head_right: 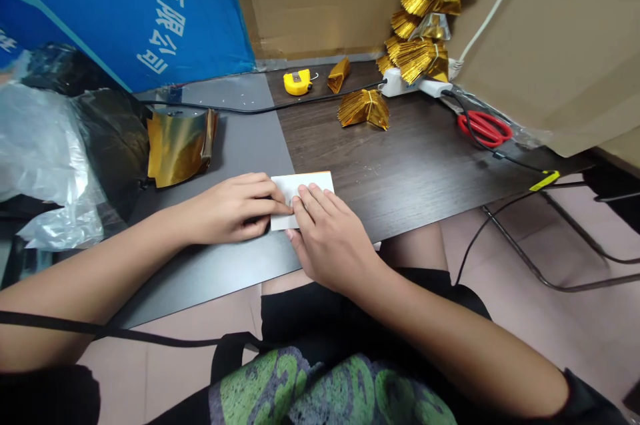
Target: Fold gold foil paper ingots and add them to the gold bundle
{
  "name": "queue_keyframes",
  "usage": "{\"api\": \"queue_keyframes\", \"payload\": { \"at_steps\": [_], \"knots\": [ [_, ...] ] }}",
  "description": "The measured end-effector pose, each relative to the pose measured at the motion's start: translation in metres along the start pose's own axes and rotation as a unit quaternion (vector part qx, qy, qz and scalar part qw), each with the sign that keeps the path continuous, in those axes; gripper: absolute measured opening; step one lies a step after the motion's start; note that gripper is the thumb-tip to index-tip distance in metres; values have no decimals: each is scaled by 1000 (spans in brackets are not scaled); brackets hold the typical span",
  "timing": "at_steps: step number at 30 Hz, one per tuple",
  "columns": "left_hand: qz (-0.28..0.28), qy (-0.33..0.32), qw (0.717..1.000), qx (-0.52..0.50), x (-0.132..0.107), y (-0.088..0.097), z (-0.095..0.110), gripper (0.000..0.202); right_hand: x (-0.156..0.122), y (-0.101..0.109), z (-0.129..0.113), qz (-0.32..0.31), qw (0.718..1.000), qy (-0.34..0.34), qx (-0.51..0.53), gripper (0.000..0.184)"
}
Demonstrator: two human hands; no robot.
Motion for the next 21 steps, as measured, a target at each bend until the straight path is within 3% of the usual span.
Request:
{"api": "queue_keyframes", "payload": {
  "at_steps": [5, 8, 12, 17, 21],
  "knots": [
    [30, 17, 996, -78, -2, 1, -8, 46, -11, -10, 0, -25, 1000, -3, 13, 58],
    [51, 13, 995, -79, -3, 1, -12, 42, -10, -10, 11, -48, 997, 41, 35, 58],
    [32, -8, 998, -50, -3, -1, -10, 40, -3, -6, 27, -57, 991, 91, 84, 51],
    [-1, 5, 1000, -24, -1, -6, -4, 41, 1, 1, 20, -23, 997, 47, 52, 46],
    [7, -4, 1000, -15, 0, -8, 1, 41, -6, -2, 4, -19, 999, -8, 26, 47]
  ]
}}
Point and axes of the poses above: each hand's wrist, its own x-axis towards the middle knuckle, its own y-axis out of the back of the hand, z = x × y, the point moved 5 cm from there along x, towards the middle knuckle, and after that the axes turned 2 degrees about -x, right-handed, at the moved point
